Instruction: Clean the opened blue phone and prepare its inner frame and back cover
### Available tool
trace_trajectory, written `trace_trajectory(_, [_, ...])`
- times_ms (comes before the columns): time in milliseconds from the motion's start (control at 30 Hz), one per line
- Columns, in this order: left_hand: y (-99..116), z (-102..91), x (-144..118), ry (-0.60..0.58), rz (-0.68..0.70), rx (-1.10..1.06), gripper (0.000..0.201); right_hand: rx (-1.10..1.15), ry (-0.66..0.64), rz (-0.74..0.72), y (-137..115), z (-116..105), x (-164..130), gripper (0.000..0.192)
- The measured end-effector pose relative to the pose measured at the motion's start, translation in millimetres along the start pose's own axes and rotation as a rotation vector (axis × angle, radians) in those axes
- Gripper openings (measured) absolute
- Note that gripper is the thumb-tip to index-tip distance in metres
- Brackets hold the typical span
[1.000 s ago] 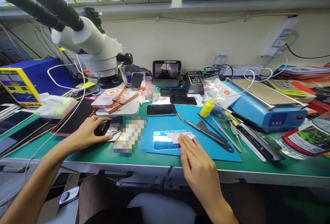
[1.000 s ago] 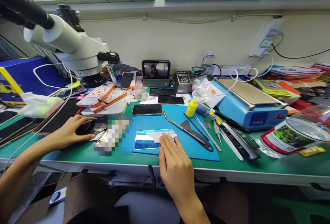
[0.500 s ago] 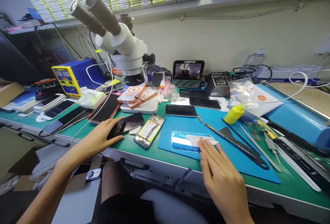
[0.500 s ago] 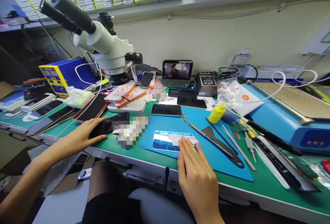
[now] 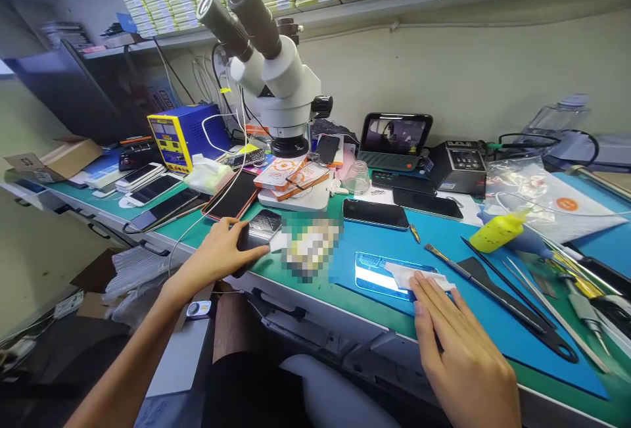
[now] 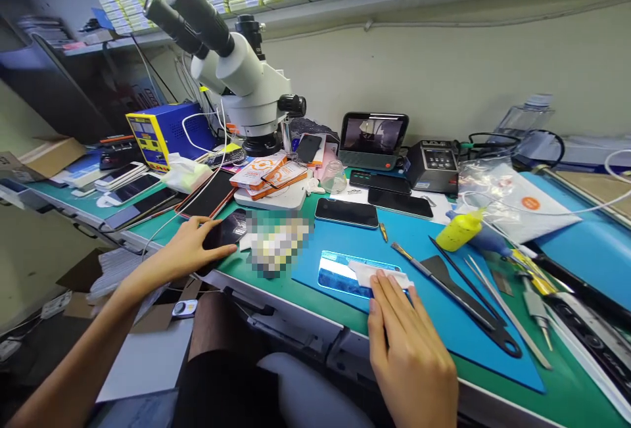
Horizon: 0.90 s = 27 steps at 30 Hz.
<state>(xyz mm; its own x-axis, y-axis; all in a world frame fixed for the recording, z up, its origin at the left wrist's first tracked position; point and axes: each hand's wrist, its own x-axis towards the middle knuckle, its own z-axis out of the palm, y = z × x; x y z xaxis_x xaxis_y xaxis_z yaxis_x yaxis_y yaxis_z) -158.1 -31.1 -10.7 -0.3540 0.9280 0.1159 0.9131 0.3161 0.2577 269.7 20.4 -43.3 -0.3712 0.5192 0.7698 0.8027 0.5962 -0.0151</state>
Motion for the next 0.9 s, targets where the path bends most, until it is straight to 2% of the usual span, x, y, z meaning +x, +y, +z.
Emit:
trace_trajectory(167, [4.1, -2.3, 21.4, -0.035, -0.016, -0.049, 0.062, 0.006, -0.008, 0.010, 0.6, 1.6, -2.6, 0.042])
trace_trajectory(367, [3.5, -4.7, 30.8, -0.066, -0.071, -0.052, 0.050, 0.015, -0.004, 0.005, 0.6, 2.9, -3.2, 0.041])
trace_trajectory(600, [2.4, 1.2, 28.3, -0.039, -0.135, -0.093, 0.054, 0.035, -0.036, -0.011, 2.1, 1.7, -4.1, 0.047])
trace_trajectory(767, [5.6, -0.1, 27.9, -0.027, -0.131, -0.109, 0.052, 0.040, -0.025, -0.011, 1.2, 0.6, -2.1, 0.051])
trace_trajectory(900, [8.0, -3.0, 7.0, 0.029, -0.085, -0.156, 0.058, 0.031, -0.016, -0.008, 1.5, -0.4, -1.9, 0.050])
